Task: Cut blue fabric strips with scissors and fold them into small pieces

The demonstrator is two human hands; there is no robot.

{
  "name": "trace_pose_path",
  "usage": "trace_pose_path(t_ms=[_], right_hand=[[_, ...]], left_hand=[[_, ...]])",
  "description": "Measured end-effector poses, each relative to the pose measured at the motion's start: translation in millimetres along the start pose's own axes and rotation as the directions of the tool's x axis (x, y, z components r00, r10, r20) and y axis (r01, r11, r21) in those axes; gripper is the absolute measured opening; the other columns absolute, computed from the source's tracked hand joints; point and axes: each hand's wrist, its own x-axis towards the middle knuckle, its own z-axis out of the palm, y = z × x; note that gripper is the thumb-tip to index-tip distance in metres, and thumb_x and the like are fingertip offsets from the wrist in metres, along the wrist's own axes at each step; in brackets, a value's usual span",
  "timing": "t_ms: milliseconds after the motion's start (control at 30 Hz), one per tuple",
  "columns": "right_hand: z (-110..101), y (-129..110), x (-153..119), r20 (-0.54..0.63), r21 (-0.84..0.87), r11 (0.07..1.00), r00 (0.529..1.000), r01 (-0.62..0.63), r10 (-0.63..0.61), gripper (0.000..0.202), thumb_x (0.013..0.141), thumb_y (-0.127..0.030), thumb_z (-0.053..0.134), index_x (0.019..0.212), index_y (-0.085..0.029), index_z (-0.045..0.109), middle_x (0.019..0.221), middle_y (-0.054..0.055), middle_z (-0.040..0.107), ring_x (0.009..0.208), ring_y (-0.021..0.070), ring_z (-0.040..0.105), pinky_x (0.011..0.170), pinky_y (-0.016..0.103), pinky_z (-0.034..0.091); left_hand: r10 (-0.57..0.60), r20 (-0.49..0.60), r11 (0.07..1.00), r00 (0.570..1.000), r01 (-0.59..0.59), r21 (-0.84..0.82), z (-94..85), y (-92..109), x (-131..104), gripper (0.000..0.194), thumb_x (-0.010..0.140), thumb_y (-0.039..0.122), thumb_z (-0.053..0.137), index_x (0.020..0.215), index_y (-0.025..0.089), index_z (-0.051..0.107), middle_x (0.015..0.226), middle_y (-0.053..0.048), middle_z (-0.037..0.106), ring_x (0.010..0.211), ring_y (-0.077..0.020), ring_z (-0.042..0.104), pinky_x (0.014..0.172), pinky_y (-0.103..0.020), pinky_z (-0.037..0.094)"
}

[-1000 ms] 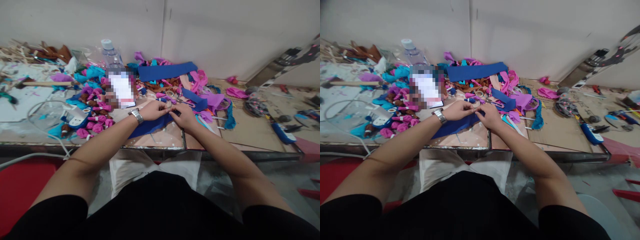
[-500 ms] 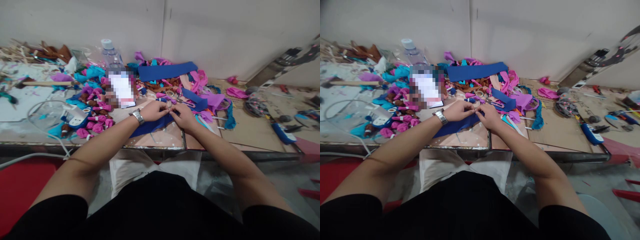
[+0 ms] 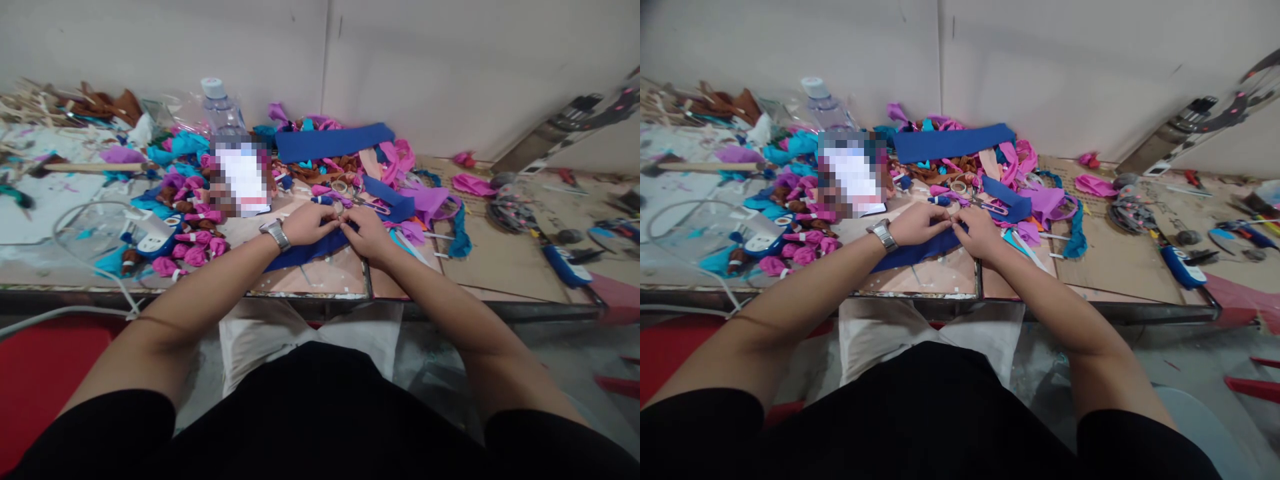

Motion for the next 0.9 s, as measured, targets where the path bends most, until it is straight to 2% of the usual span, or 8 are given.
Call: trace_pose_path(t_ms=[267, 433, 633, 900], right_hand=[[-1.1, -4.0, 0.4, 0.009, -0.009, 1.0, 1.0, -0.016, 0.016, 0.011, 0.097, -0.027, 0.055, 0.09, -0.023, 0.063, 0.091, 0.009, 0.071, 0.09, 0.0282, 0.06, 0.083, 0.042, 0.042], [-0.9, -2.8, 0.4, -0.017, 0.009, 0.999, 0.999, -0.045, 0.045, 0.009, 0.095, -0.028, 0.059, 0.089, -0.023, 0.064, 0.091, 0.008, 0.072, 0.091, 0.0279, 0.062, 0.085, 0.042, 0.045], [-1.8, -1.7, 0.3, -0.041, 0.038, 0.999, 0.999, -0.021, 0.023, 0.007, 0.093, -0.027, 0.062, 0.093, -0.023, 0.067, 0.094, 0.008, 0.075, 0.092, 0.0278, 0.065, 0.088, 0.043, 0.046], [-3.5, -3.7, 1.6, -0.029, -0.004, 1.0, 0.999, -0.015, 0.015, 0.01, 0.091, -0.026, 0.059, 0.082, -0.023, 0.064, 0.085, 0.007, 0.072, 0.085, 0.0263, 0.063, 0.083, 0.041, 0.044]], left_hand=[[0.045, -0.016, 0.999, 0.999, -0.045, 0.003, 4.3, -1.6, 0.0, 0.03, 0.101, 0.041, 0.055, 0.093, 0.017, 0.072, 0.087, -0.006, 0.075, 0.076, -0.0192, 0.063, 0.074, -0.032, 0.04], [0.026, -0.024, 1.0, 0.999, -0.027, -0.012, 2.2, -1.6, 0.1, 0.031, 0.101, 0.042, 0.056, 0.094, 0.017, 0.072, 0.089, -0.006, 0.076, 0.078, -0.0193, 0.064, 0.074, -0.032, 0.04], [0.011, -0.026, 1.0, 1.0, -0.011, -0.011, 2.0, -5.2, 0.1, 0.033, 0.101, 0.044, 0.055, 0.092, 0.017, 0.072, 0.085, -0.006, 0.075, 0.074, -0.0181, 0.062, 0.071, -0.031, 0.038], [0.055, 0.006, 0.998, 0.998, -0.055, -0.026, 2.0, -2.8, -1.1, 0.028, 0.1, 0.041, 0.058, 0.094, 0.017, 0.073, 0.086, -0.005, 0.076, 0.074, -0.0172, 0.063, 0.072, -0.03, 0.039]])
